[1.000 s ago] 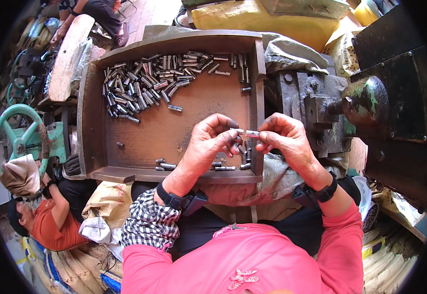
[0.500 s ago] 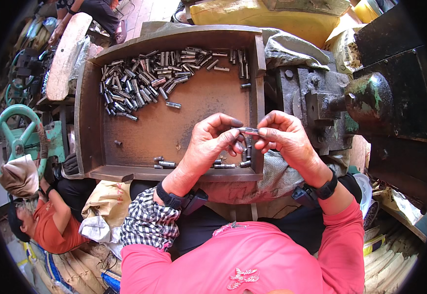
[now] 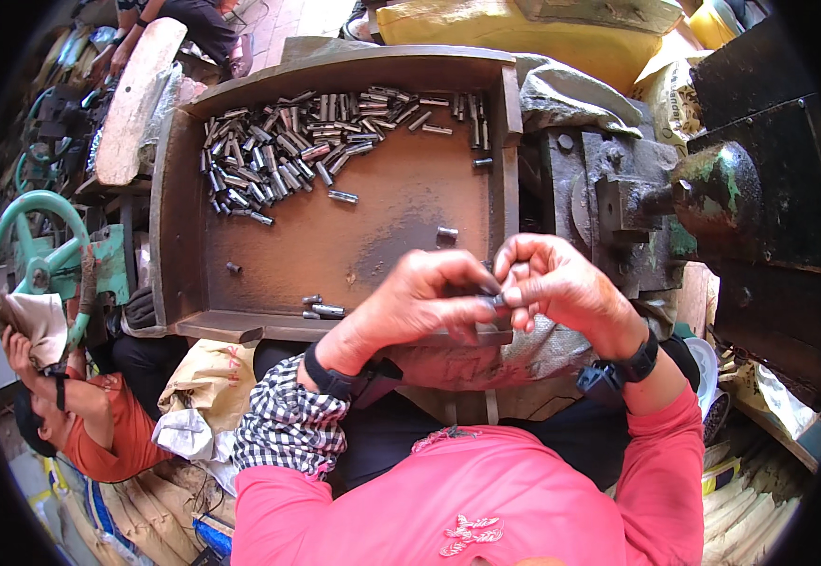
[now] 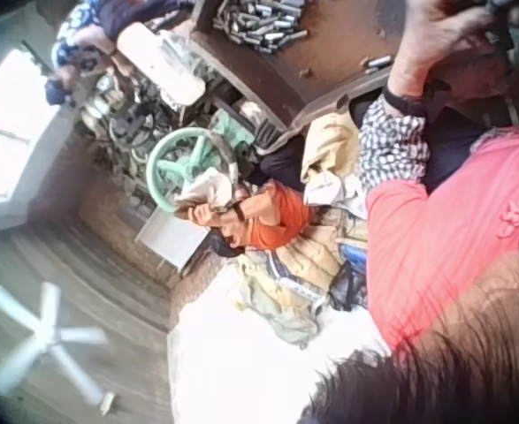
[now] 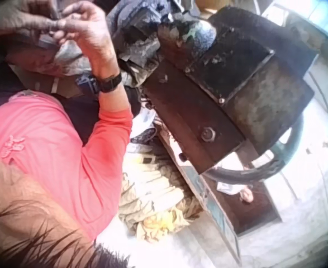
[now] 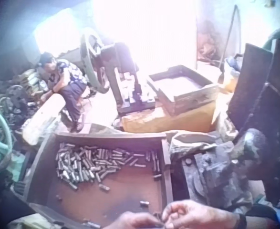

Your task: Inspecting and processing small cylindrical metal components using a manual press machine.

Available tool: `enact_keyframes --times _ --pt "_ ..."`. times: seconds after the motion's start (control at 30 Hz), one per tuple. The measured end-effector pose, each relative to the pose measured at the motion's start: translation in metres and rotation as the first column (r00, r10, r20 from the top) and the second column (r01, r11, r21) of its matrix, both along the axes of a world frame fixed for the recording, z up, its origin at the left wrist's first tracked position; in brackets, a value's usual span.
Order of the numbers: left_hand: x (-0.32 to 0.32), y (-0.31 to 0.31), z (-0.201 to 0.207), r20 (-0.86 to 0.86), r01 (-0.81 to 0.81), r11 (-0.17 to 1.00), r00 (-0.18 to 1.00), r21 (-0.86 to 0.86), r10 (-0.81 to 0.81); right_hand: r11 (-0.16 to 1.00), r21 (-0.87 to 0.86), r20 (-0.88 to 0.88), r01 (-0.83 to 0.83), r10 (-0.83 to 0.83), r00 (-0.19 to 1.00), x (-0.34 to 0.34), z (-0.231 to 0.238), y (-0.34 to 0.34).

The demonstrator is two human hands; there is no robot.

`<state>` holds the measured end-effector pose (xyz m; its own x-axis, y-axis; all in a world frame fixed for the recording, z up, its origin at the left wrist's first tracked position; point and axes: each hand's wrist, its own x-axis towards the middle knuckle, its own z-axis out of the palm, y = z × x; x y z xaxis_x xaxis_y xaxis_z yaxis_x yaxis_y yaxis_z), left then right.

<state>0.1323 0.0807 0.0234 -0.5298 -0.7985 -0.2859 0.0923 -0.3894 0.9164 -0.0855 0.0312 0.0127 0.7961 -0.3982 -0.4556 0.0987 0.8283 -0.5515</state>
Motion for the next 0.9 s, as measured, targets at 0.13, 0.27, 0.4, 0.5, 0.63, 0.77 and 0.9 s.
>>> enact_keyframes --times 0.13,0.27,0.4,0.5,0.63,0.77,0.9 --pt "0.003 -0.001 0.011 -0.221 0.098 0.972 0.974 0.214 -0.050 0.997 -0.081 -0.028 0.013 -0.015 0.999 0.004 0.003 0.002" --pt "0.011 0.004 -0.001 -0.107 0.031 0.982 0.993 -0.188 -0.052 0.996 -0.092 -0.116 -0.010 -0.001 0.993 0.018 0.006 0.006" --pt "0.024 0.004 -0.007 0.285 0.167 0.880 0.958 -0.444 -0.038 0.919 -0.355 -0.271 -0.168 0.071 0.960 0.038 0.008 -0.002" --pt "0.039 0.005 -0.003 0.307 -0.018 0.956 0.945 -0.292 0.111 0.612 -0.747 -0.442 -0.260 -0.166 0.881 0.055 0.013 -0.029" --pt "0.052 0.000 -0.008 -0.181 -0.280 0.912 0.922 0.301 0.343 -0.250 -0.790 -0.346 -0.560 -0.572 0.744 0.085 -0.007 -0.082" --pt "0.057 -0.002 -0.013 -0.262 -0.392 0.828 0.817 0.402 0.514 -0.236 -0.570 -0.576 -0.787 -0.568 0.588 0.116 -0.032 -0.120" --pt "0.047 -0.002 -0.007 -0.082 -0.434 0.857 0.878 0.277 0.471 -0.189 -0.491 -0.691 -0.851 -0.510 0.512 0.114 -0.029 -0.117"
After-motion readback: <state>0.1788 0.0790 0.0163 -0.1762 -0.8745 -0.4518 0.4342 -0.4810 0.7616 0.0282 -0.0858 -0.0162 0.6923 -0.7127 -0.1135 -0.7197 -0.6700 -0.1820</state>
